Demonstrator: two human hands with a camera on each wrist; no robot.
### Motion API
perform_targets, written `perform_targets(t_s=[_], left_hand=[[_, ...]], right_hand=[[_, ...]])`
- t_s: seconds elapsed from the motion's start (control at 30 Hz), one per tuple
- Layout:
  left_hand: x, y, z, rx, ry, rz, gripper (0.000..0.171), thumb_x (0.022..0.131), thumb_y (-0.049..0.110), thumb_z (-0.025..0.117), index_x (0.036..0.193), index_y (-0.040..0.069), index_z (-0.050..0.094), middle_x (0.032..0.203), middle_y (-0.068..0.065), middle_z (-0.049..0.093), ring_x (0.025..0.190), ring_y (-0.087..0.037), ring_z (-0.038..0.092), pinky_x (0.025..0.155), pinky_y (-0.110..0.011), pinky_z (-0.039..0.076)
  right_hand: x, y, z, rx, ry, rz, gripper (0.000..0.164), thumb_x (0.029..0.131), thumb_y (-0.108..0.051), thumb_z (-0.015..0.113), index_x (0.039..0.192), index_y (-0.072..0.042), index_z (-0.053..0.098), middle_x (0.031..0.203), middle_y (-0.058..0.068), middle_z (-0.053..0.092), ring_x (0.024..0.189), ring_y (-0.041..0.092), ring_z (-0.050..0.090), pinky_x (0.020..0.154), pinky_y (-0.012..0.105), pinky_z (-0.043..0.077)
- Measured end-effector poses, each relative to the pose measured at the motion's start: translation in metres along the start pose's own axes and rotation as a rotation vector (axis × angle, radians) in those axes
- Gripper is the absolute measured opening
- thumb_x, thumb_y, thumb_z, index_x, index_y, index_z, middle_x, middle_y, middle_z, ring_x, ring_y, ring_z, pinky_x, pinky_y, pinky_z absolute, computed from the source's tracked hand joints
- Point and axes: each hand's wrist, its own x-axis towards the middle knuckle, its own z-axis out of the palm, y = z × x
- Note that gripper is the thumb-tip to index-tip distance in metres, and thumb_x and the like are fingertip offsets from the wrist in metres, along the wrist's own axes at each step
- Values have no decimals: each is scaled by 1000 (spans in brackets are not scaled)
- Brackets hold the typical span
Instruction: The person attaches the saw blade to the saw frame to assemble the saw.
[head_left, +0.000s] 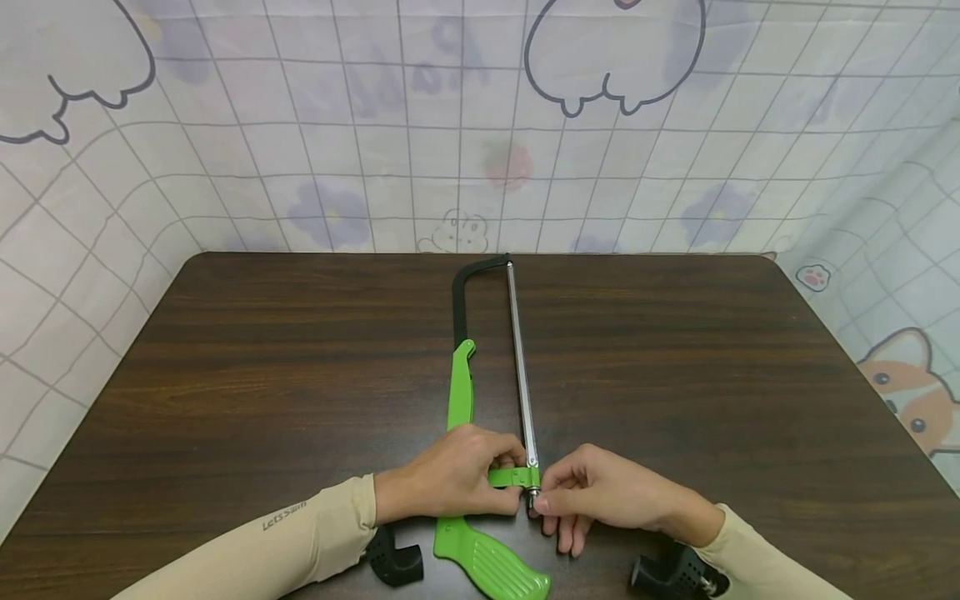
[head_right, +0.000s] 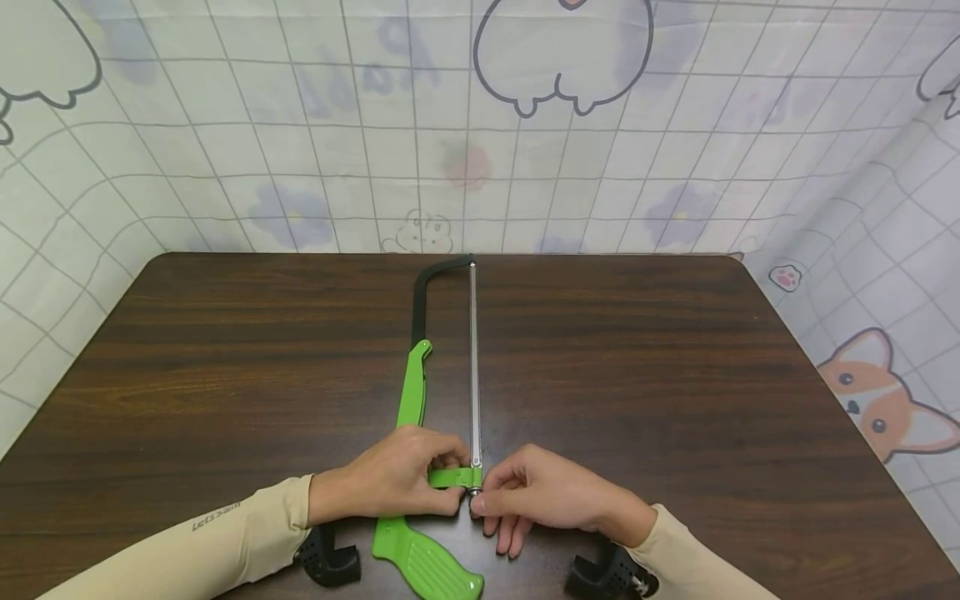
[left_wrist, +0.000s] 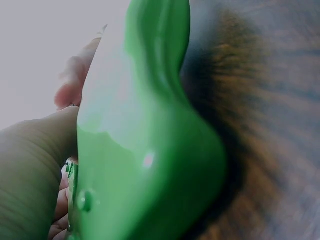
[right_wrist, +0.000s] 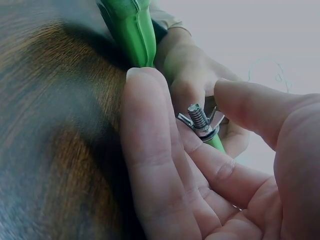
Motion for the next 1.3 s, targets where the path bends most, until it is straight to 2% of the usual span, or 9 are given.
perform_targets(t_s=[0.33,0.9,1.3], left_hand=[[0,0,0,-5,-11,-5,20,82,17,75,101,12,73,75,6,64,61,8,41,60,-7,39],[0,0,-1,3,-18,-15,22,81,16,74,103,12,73,79,5,68,64,7,45,64,-8,42],[1,0,-1,9,-11,-7,22,80,15,74,102,12,73,79,5,69,65,7,46,64,-7,42]], right_hand=[[0,-1,0,11,2,8,39,104,-23,61,101,14,69,85,6,73,69,6,72,63,24,60],[0,-1,-2,44,-32,-7,40,105,-20,57,104,18,66,91,5,73,73,5,73,64,22,60],[0,1,-1,4,-7,-9,33,105,-19,59,103,14,67,91,7,72,73,7,74,64,24,61]])
